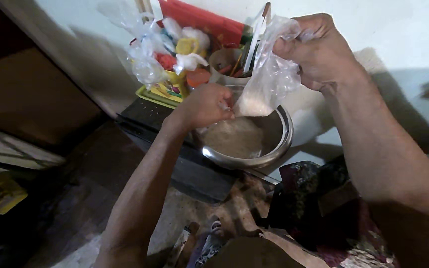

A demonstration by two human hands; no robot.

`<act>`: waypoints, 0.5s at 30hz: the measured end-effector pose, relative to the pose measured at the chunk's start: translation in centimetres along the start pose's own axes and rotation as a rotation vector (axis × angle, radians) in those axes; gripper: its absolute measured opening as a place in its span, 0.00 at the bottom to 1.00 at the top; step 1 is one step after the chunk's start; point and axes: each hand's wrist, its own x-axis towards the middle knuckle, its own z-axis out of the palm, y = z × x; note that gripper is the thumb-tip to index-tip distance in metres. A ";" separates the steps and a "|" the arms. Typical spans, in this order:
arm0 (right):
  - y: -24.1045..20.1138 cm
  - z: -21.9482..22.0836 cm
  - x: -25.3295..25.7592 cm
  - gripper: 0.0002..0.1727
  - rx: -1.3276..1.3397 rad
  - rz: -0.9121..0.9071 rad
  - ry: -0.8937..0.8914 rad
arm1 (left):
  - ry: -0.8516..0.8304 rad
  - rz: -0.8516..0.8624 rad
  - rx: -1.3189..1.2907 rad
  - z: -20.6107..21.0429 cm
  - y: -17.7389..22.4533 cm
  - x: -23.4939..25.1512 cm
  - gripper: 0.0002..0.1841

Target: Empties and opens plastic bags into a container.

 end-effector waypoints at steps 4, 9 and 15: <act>-0.1 -0.1 -0.1 0.05 0.005 -0.001 0.017 | 0.036 0.034 -0.022 -0.4 -0.2 -0.1 0.06; -0.2 -0.7 -0.8 0.06 0.007 0.037 -0.066 | 0.105 0.002 -0.133 -1.2 -1.0 0.0 0.05; 0.4 -0.9 -1.9 0.21 -0.026 0.215 -0.260 | 0.299 -0.164 -0.486 -1.1 -0.9 0.6 0.07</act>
